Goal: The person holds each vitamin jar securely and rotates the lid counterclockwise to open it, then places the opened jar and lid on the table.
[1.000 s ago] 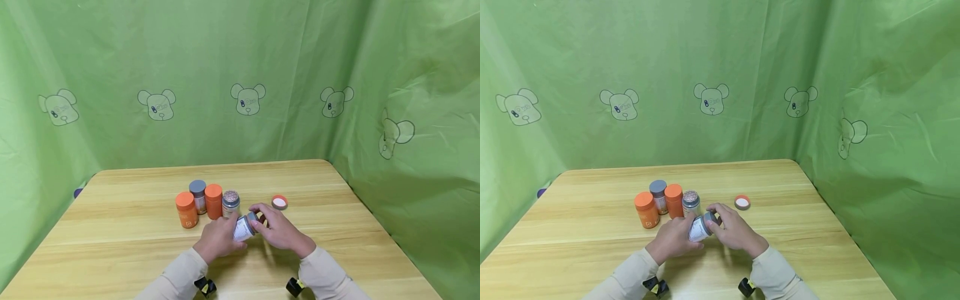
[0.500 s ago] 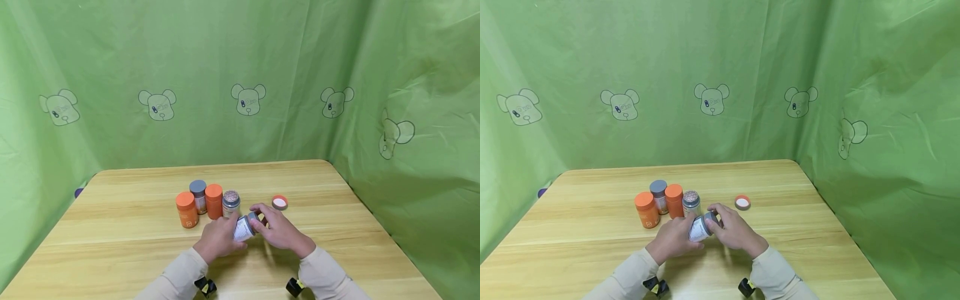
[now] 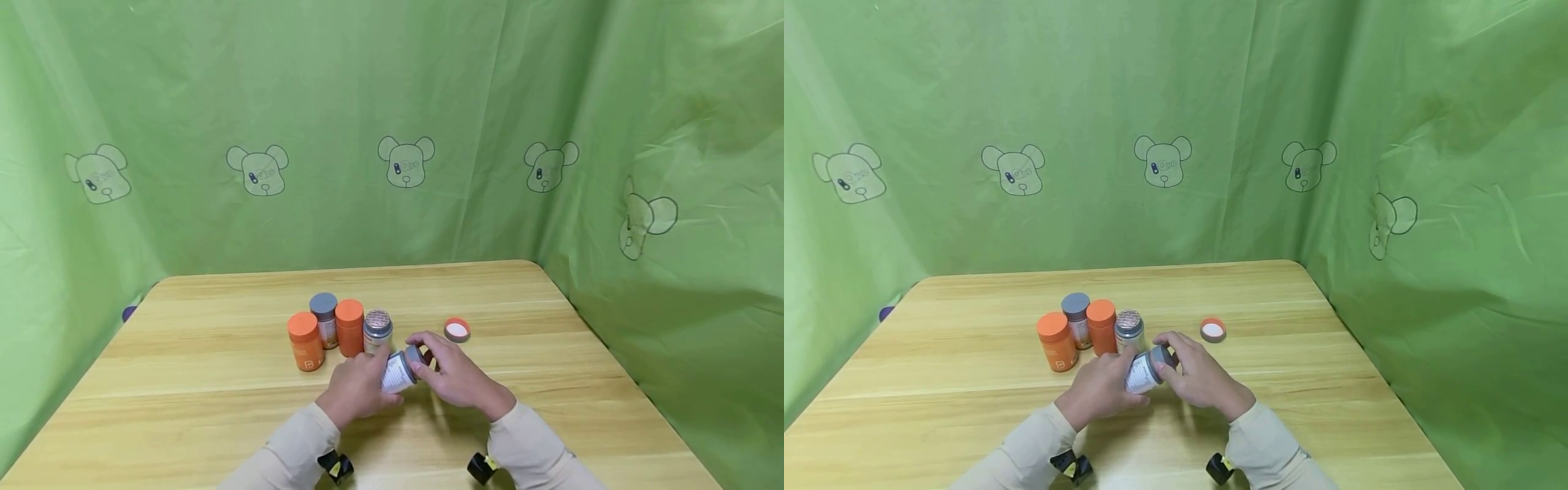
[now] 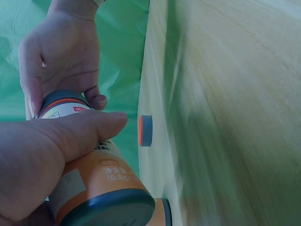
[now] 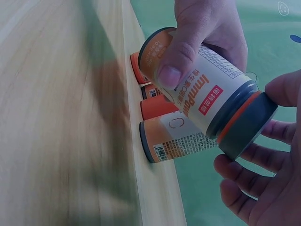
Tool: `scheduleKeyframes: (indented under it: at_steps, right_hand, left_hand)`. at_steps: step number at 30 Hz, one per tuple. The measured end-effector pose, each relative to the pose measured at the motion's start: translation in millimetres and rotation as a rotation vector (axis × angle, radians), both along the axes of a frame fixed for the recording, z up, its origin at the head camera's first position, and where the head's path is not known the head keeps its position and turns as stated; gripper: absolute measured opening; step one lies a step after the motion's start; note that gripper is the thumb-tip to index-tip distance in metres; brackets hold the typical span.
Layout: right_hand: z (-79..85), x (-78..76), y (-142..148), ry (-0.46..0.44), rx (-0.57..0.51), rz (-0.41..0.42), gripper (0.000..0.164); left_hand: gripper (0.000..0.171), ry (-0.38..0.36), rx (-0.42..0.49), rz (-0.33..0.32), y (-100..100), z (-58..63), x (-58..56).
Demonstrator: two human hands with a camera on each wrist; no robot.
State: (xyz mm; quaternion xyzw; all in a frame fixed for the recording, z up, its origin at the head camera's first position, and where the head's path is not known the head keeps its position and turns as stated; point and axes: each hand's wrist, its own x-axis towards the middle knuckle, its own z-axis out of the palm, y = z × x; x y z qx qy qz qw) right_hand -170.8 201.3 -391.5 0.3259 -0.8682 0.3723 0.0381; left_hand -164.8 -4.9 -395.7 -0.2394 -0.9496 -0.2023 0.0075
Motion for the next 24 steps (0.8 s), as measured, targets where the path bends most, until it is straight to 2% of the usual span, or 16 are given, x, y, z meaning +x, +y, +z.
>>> scheduleKeyframes:
  at_steps: [16, 24]
  right_hand:
    - [-1.2, -2.3, -6.1, 0.009, 0.019, -0.045, 0.031]
    - [1.4, -0.5, -4.9, 0.006, 0.014, -0.017, 0.030]
  left_hand:
    - [0.068, 0.011, -0.008, 0.001, 1.9, 0.7, -1.2]
    - [0.068, 0.003, -0.012, 0.006, 2.4, 0.9, -1.0]
